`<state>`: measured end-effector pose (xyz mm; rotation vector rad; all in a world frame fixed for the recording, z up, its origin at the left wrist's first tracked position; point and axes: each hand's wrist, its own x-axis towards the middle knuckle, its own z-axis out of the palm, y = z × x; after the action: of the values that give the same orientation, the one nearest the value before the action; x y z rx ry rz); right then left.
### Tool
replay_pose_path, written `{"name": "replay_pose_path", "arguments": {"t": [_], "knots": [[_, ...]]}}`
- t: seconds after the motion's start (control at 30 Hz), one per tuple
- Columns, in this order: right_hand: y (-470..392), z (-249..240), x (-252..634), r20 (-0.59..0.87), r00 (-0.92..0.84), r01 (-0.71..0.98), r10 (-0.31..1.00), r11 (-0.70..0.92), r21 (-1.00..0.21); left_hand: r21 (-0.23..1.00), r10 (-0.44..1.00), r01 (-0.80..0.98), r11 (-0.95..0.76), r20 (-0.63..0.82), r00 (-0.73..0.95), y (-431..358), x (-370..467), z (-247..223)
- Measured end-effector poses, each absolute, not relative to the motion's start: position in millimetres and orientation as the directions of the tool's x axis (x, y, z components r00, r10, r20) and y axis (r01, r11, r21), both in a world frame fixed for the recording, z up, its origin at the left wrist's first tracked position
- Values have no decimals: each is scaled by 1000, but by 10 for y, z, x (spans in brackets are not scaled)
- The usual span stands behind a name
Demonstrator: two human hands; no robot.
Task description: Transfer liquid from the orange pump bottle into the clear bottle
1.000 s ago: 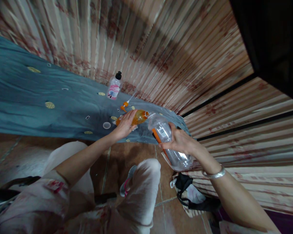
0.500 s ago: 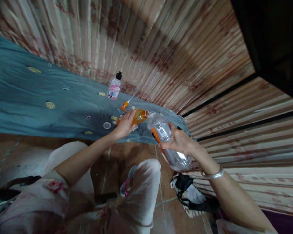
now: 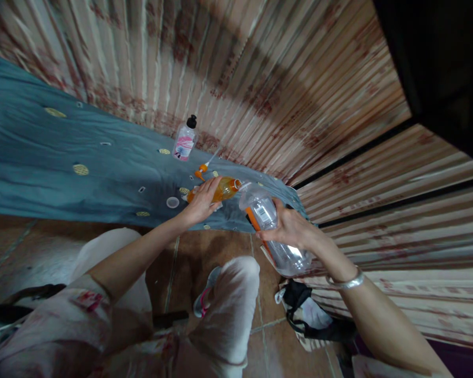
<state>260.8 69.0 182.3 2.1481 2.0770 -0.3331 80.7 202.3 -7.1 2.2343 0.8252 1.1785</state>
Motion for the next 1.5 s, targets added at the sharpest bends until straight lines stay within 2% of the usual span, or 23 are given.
{"name": "replay_pose_path", "arguments": {"t": [0.3,0.57,0.8,1.1,1.5], "knots": [[706,1845,2596,-254,71,997,964,-73,2,646,693,282,-710,569,443,2036,826,-107],[733,1882,2565,-312,110,992,944,-124,-26,648,694,275,-710,577,431,2051,835,-131],[714,1859,2607,-265,38,998,964,-52,-47,648,692,272,-711,578,432,2050,840,-135],[719,1890,2545,-307,139,990,941,-126,61,649,687,258,-716,587,429,2050,840,-143],[717,1877,2578,-301,104,994,948,-110,-5,653,689,259,-712,575,441,2040,822,-113]]}}
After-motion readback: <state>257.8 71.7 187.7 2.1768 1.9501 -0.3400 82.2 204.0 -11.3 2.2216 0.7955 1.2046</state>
